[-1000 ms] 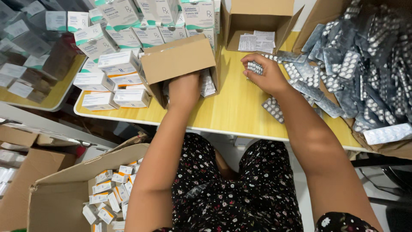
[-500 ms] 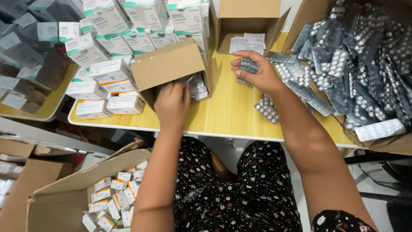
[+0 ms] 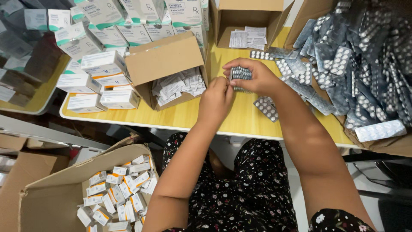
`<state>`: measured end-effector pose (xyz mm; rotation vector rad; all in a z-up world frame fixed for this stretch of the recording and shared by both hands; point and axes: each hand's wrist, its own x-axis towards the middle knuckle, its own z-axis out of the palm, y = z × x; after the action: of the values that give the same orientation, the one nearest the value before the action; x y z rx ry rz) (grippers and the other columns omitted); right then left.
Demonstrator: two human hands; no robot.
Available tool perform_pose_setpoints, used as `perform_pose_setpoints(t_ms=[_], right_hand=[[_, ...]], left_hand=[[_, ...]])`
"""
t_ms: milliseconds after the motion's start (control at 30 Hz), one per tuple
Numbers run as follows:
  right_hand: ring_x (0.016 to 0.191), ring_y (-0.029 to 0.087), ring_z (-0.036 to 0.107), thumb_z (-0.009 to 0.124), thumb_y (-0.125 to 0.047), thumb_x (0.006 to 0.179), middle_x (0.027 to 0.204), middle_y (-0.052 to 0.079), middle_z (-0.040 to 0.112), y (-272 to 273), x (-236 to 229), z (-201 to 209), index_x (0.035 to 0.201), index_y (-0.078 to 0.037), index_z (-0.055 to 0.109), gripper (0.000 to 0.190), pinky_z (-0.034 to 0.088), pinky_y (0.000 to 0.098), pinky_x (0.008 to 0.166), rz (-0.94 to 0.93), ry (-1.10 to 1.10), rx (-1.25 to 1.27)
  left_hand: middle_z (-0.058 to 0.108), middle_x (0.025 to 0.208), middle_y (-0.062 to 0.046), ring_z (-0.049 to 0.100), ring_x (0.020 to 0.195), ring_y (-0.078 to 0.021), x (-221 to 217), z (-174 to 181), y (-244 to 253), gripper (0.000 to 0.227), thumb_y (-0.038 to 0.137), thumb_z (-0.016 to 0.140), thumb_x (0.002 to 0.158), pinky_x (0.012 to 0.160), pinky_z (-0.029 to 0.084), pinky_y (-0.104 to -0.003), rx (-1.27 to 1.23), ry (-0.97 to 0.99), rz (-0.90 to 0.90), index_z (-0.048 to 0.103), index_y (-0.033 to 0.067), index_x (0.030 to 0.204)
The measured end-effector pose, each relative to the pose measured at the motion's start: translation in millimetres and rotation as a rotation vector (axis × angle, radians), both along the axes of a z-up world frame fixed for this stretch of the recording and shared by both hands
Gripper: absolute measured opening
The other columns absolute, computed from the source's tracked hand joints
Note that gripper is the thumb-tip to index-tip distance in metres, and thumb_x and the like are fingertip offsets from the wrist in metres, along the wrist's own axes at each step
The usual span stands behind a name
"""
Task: The person sits on the floor and repeatedly packs blister strips of pills into small white boxes. They pick up blister strips from a pile on the table, insert them into boxes, and place the closed boxes into a larger cardboard box.
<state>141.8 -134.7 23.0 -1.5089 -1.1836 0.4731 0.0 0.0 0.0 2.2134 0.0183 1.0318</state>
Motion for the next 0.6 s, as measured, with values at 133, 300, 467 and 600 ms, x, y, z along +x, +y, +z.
perform_pose_setpoints(t_ms=[133, 300, 467, 600], right_hand=[[0.118, 0.013, 0.062, 0.073, -0.001, 0.093, 0.125, 0.005, 0.066, 4.1, 3.2, -7.8, 0.132, -0.003, 0.062, 0.041, 0.051, 0.0289, 0.103, 0.002, -0.051, 0.058], [0.113, 0.012, 0.062, 0.073, 0.000, 0.094, 0.121, 0.004, 0.066, 6.9, 0.4, -9.6, 0.129, -0.003, 0.063, 0.036, 0.053, 0.0286, 0.099, -0.013, -0.103, 0.053], [0.109, 0.011, 0.064, 0.075, 0.000, 0.089, 0.118, 0.004, 0.067, 12.1, -7.9, -8.3, 0.126, -0.003, 0.064, 0.038, 0.054, 0.0286, 0.094, -0.035, -0.139, -0.017], [0.104, 0.013, 0.067, 0.072, 0.001, 0.091, 0.113, 0.006, 0.070, 18.4, -16.8, -6.1, 0.123, -0.003, 0.065, 0.033, 0.055, 0.0292, 0.093, -0.094, -0.217, -0.056]], left_hand=[[0.068, 0.097, -0.021, 0.067, 0.092, -0.0431, 3.5, -3.8, 2.7, 0.012, 0.009, 0.067, 0.096, 0.076, 0.053, -0.050, -0.107, 0.042, -0.068, 0.059, 0.0004, 0.098], [0.070, 0.104, -0.022, 0.069, 0.097, -0.0417, 2.2, -12.2, 12.7, 0.014, 0.005, 0.063, 0.099, 0.082, 0.056, -0.046, -0.140, 0.028, -0.158, 0.063, 0.0018, 0.112], [0.070, 0.115, -0.024, 0.069, 0.106, -0.0413, -4.7, -17.8, 19.2, 0.026, 0.001, 0.058, 0.100, 0.089, 0.057, -0.043, -0.132, -0.022, -0.148, 0.063, 0.0022, 0.126], [0.070, 0.115, -0.023, 0.069, 0.106, -0.0407, -12.6, -3.6, 20.9, 0.030, 0.000, 0.060, 0.098, 0.090, 0.057, -0.043, -0.138, 0.050, -0.132, 0.063, 0.0020, 0.127]])
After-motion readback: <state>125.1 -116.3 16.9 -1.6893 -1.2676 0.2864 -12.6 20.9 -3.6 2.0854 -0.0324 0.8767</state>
